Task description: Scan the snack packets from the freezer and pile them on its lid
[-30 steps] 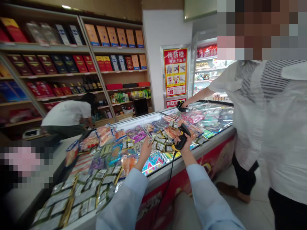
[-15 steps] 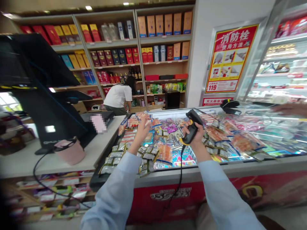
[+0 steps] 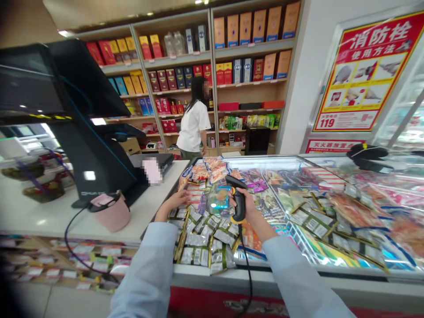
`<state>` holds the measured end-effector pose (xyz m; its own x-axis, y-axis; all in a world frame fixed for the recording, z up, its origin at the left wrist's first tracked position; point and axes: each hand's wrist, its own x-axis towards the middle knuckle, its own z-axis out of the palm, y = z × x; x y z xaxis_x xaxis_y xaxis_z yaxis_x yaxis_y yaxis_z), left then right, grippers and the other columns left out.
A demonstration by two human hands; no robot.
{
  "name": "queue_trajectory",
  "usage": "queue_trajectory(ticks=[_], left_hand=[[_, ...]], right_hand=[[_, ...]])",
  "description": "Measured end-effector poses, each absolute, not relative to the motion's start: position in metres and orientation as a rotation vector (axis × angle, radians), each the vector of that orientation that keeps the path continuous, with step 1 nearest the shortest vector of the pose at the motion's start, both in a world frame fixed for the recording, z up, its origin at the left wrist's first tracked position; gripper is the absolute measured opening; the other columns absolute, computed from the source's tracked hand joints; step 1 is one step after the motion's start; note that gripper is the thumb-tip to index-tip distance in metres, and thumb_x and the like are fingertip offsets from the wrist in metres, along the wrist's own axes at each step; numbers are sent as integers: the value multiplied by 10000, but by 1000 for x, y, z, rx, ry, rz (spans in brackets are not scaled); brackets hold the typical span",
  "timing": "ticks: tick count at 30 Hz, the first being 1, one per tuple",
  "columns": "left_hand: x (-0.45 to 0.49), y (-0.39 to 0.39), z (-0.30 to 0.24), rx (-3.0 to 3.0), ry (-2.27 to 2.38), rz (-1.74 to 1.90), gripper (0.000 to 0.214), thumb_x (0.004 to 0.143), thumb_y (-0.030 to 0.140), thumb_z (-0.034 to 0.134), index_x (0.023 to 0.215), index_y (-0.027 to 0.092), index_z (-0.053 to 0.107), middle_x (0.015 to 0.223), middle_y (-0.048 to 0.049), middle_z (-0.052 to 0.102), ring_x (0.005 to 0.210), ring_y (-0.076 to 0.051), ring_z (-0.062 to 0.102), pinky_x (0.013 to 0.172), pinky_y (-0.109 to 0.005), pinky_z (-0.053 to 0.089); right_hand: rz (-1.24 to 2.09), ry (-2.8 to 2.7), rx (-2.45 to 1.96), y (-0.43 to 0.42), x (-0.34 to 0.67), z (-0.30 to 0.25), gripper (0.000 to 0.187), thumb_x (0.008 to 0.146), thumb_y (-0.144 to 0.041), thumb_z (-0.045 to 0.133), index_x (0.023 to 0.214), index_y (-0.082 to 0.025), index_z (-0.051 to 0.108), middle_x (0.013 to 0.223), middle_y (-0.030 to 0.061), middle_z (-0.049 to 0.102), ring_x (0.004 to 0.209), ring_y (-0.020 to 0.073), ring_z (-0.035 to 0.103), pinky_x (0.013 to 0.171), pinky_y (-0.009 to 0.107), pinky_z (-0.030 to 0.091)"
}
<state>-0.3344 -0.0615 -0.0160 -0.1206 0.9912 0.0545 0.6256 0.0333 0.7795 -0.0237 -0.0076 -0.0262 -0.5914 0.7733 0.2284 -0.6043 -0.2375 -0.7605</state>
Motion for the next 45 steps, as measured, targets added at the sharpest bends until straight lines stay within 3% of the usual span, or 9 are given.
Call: queue_trajectory(ticks=[10, 13, 17, 22, 25, 29, 35, 45], left_hand=[[-345, -65, -29, 1684, 1618, 651, 349, 559, 455, 748, 557, 177, 537, 533, 50, 488, 560, -107, 420, 560, -225, 346], [-342, -65, -25, 1723, 1655, 859, 303, 661, 415, 695, 623, 184, 502, 593, 55, 492, 604, -106, 438, 597, -218, 371], [-329, -58, -22, 1459, 1755, 1456, 231, 768, 380, 622, 749, 194, 487, 643, 57, 527, 646, -112, 516, 644, -226, 448], [-292, -46, -28, 671, 1274, 2060, 243, 764, 317, 674, 828, 197, 472, 737, 34, 605, 697, -113, 626, 706, -266, 529], [-270, -42, -34, 432, 976, 2018, 286, 709, 203, 733, 894, 179, 516, 865, -26, 667, 790, -132, 673, 776, -285, 546], [-256, -43, -35, 470, 965, 2034, 481, 613, 106, 787, 997, 212, 519, 1042, -41, 679, 853, -145, 684, 793, -293, 557], [-254, -48, -34, 931, 974, 2215, 714, 624, 222, 812, 1239, 262, 451, 1377, -114, 521, 1259, -229, 516, 1019, -398, 458], [-263, -46, -38, 926, 1021, 2217, 728, 627, 236, 807, 1250, 236, 432, 1389, -144, 501, 1324, -261, 451, 1070, -469, 400]], right_hand=[[1980, -1033, -222, -10, -24, -25, 191, 702, -358, 608, 724, -170, 584, 679, 9, 557, 388, 72, 369, 397, 242, 385], [1944, -1054, -259, -12, -23, -21, 187, 703, -358, 610, 726, -173, 593, 690, 13, 576, 393, 78, 382, 396, 245, 381], [1907, -1165, -341, -16, -21, -18, 210, 735, -376, 593, 738, -167, 612, 596, 13, 566, 397, 99, 395, 362, 232, 334], [1916, -1212, -362, -20, -25, -20, 238, 742, -393, 588, 742, -157, 614, 615, 24, 583, 392, 87, 416, 395, 231, 351], [1910, -1219, -384, -23, -27, -20, 233, 734, -388, 596, 739, -156, 615, 649, 27, 601, 383, 75, 419, 399, 230, 345], [1896, -1216, -408, -27, -26, -18, 240, 720, -397, 605, 721, -157, 612, 589, 14, 581, 369, 77, 410, 374, 221, 315], [1882, -1203, -412, -29, -26, -15, 242, 706, -394, 615, 707, -151, 622, 590, 10, 587, 360, 75, 414, 371, 222, 315], [1882, -1242, -395, -29, -25, -14, 250, 708, -406, 595, 669, -160, 612, 467, -9, 512, 360, 93, 395, 371, 228, 284]])
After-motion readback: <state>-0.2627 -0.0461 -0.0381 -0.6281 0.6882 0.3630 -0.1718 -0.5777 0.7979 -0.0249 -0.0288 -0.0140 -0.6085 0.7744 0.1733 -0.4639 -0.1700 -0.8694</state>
